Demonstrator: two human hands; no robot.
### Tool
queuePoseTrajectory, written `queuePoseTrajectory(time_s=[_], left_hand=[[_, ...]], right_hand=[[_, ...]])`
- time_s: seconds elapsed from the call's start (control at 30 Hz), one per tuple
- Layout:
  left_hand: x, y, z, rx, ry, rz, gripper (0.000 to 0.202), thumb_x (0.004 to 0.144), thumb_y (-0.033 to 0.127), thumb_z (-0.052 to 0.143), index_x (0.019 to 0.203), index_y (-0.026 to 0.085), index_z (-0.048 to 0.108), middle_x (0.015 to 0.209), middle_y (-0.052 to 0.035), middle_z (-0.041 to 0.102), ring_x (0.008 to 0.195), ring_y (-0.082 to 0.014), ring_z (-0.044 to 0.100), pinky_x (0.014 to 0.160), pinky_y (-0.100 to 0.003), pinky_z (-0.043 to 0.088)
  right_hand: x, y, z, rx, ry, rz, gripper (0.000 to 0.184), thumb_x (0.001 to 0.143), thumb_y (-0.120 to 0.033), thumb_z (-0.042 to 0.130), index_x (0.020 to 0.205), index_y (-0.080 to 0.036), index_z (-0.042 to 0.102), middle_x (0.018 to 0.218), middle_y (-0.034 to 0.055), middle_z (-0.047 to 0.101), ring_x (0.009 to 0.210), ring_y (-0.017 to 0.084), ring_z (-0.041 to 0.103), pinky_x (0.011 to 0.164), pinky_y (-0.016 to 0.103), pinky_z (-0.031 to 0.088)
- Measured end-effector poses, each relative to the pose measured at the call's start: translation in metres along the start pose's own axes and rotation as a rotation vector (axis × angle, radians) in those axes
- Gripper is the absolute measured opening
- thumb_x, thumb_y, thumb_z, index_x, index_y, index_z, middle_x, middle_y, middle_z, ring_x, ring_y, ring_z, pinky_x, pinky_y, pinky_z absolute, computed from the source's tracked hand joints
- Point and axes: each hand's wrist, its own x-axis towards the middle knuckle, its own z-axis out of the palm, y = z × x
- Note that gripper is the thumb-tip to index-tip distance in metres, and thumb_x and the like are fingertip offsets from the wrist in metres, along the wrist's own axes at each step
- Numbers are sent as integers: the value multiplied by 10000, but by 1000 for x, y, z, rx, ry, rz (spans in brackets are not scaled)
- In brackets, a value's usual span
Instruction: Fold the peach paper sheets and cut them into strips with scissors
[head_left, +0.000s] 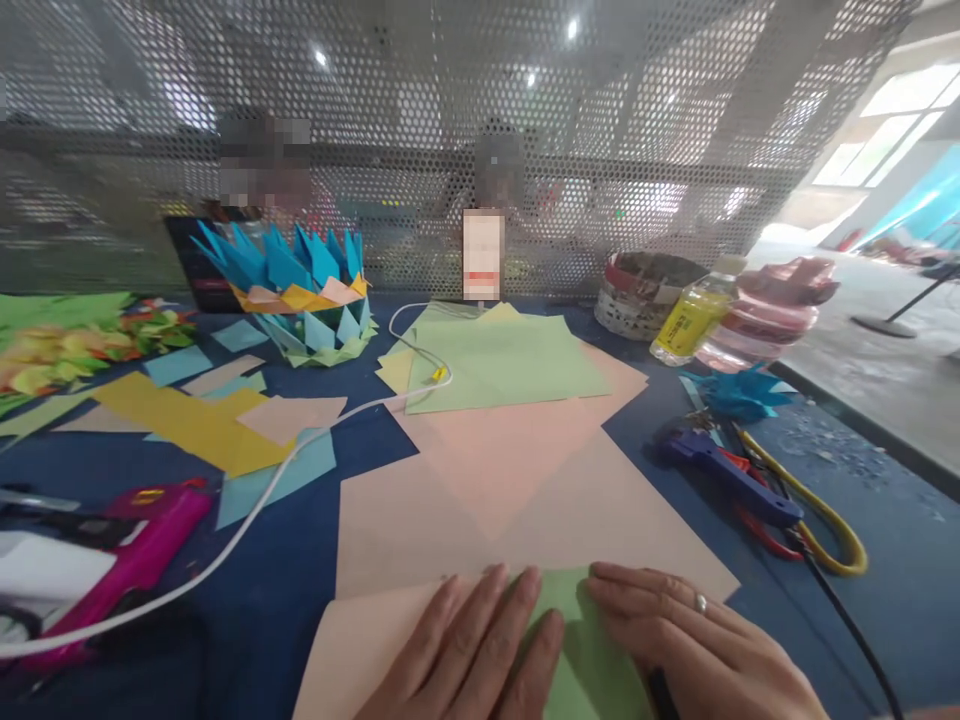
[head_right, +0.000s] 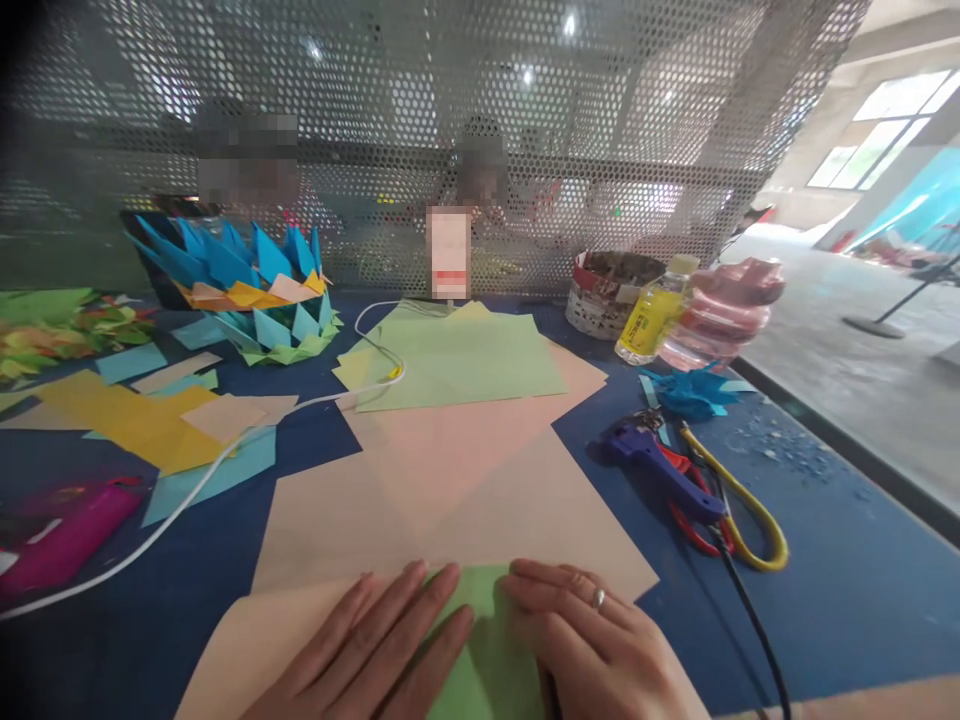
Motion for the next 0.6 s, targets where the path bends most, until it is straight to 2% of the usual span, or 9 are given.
queuePoseTrajectory(time_s=[0.07, 0.17, 0.27, 0.37, 0.47, 0.6], left_hand=[[2, -5, -3, 11, 3, 78, 449, 920, 432, 393, 1312, 237, 496, 1340, -20, 546, 1252, -231, 455, 1159, -441, 98], [3, -9, -7, 2, -3, 97, 454, 917, 413, 403, 1316, 213, 487, 1350, -41, 534, 1234, -226, 474, 1147, -420, 123], [2, -8, -10, -22, -28, 76, 452, 927, 403, 365, 1318, 206, 478, 1378, -46, 505, 1242, -218, 464, 1096, -375, 234], [3, -5, -14, -37, -62, 56, 443, 926, 382, 338, 1302, 208, 491, 1386, -38, 497, 1249, -214, 457, 1019, -359, 331], [6, -3, -19, -55, -74, 27, 446, 923, 404, 309, 1244, 199, 542, 1336, -39, 549, 1238, -215, 475, 982, -366, 372], [9, -4, -24, -84, -73, 0, 501, 922, 468, 289, 1198, 161, 572, 1282, -51, 594, 1221, -208, 498, 980, -349, 383]], right_hand=[[-2, -8, -2, -18, 10, 41, 284, 927, -230, 413, 1046, -167, 663, 1106, 85, 690, 1052, 194, 639, 880, 243, 544], [-3, -21, -3, -47, -41, 74, 304, 894, -269, 483, 1145, -163, 616, 1229, 97, 622, 1157, 222, 569, 943, 302, 513], [-1, -33, -3, -25, -99, 80, 338, 883, -283, 500, 1187, -160, 582, 1284, 95, 582, 1215, 219, 517, 981, 314, 484], [2, -39, 2, 21, -79, 73, 346, 909, -257, 430, 1217, -161, 555, 1307, 91, 563, 1234, 211, 498, 1012, 337, 453], [4, -38, 12, 5, -68, 6, 378, 924, -214, 382, 1269, -140, 517, 1338, 95, 533, 1256, 202, 472, 1046, 346, 412], [4, -33, 26, -22, -64, -122, 432, 892, -178, 432, 1313, -96, 480, 1364, 113, 500, 1270, 198, 452, 1045, 304, 408]])
